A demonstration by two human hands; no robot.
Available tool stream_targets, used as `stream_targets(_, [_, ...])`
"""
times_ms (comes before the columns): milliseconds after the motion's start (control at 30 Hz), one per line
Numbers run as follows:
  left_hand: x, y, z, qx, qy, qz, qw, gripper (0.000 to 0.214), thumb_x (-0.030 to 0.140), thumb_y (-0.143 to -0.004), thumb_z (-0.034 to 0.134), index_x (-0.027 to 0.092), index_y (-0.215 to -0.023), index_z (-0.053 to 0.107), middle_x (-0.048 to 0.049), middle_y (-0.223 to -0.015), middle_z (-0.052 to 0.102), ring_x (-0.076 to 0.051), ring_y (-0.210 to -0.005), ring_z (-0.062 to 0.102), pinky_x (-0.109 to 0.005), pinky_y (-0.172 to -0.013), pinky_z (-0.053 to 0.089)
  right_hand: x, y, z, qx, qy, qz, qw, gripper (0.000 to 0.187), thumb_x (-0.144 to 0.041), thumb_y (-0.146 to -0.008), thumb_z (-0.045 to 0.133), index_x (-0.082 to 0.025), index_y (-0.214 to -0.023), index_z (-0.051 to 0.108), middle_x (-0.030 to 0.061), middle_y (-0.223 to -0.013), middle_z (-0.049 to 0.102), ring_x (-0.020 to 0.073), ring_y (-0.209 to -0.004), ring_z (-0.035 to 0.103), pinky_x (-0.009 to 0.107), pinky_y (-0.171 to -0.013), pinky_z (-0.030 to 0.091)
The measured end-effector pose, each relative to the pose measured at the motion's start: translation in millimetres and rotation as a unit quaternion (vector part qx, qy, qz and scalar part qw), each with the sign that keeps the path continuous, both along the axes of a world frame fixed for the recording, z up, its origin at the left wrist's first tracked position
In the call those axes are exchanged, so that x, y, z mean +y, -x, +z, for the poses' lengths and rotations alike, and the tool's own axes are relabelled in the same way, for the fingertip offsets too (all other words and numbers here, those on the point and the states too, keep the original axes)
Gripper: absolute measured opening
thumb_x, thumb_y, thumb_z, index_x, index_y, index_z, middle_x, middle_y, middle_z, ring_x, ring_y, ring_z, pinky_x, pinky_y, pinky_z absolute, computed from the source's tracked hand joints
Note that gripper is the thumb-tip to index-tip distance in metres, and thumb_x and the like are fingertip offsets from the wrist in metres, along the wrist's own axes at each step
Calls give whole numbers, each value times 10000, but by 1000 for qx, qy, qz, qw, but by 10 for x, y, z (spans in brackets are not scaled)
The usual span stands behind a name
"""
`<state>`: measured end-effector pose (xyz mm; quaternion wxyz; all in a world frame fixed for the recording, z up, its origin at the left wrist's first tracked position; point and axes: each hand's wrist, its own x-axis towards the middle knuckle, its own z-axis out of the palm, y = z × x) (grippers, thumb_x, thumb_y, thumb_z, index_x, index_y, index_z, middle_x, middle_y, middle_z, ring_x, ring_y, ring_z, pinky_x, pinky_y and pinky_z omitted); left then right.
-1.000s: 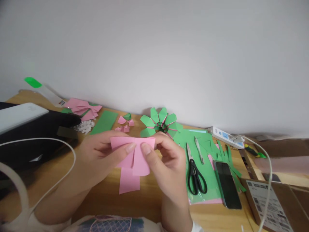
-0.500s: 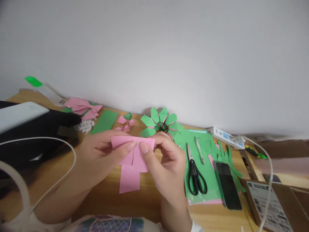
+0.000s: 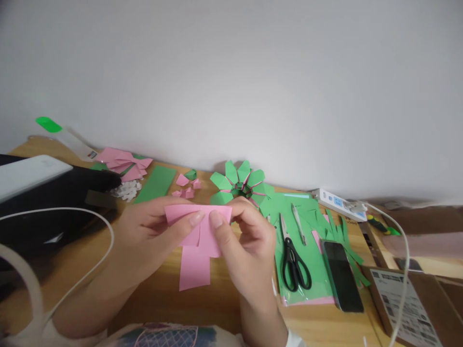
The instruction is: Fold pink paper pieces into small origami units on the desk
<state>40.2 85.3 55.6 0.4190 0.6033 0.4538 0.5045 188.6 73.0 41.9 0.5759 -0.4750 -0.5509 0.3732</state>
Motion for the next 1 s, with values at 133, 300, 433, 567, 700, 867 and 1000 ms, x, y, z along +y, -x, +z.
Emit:
stream_targets(133, [-3,-2,-22,4,-8,-2,1000,265,248,-850,582,216,-602,668,21,-554,606,-122,-543,563,-223,-477,430,17,25,-7,6,-7,-3,1000,101,-260,-864,663,-235,-770,635,-32,-690,571,115,-629,523,248,-589,432])
stream_targets(300, [19,-24,4,7,-8,9,1000,201,225,-819,594,198,-631,658,26,-564,598,-110,-535,541,-209,-483,440,29,46,-3,5,-14,1,1000,145,-274,-865,655,-225,-737,609,-30,-672,546,118,-633,504,245,-575,416])
stream_targets(433, [37,-28,25,6,-4,22,1000,140,217,-798,607,192,-672,661,30,-582,615,-110,-549,551,-208,-499,454,13,36,2,-19,13,15,1000,128,-270,-873,641,-222,-761,601,-29,-687,547,116,-626,504,250,-575,413])
stream_targets(567, [44,-11,12,1,1,15,1000,149,215,-804,602,188,-667,654,30,-588,625,-110,-549,563,-208,-480,443,17,35,0,-37,16,16,999,135,-261,-881,631,-221,-755,601,-30,-680,549,113,-619,497,250,-568,410])
stream_targets(700, [56,4,-7,2,-3,2,1000,145,217,-821,603,190,-698,675,26,-630,671,-116,-585,598,-213,-522,468,49,17,5,-22,2,-8,1000,82,-255,-863,654,-231,-786,643,-24,-708,584,120,-652,540,256,-597,439])
stream_targets(867, [79,24,-23,21,-7,-1,1000,141,218,-818,605,200,-708,690,26,-639,689,-121,-585,599,-224,-547,471,96,-42,-11,33,-8,-3,999,74,-208,-837,688,-239,-770,683,-35,-692,616,108,-635,548,242,-586,436])
stream_targets(1000, [100,36,-39,31,-19,-2,999,153,217,-812,603,201,-693,698,25,-613,687,-123,-560,592,-234,-554,476,133,-54,-35,65,-20,25,997,102,-188,-833,694,-239,-745,694,-38,-674,625,103,-636,544,230,-581,428])
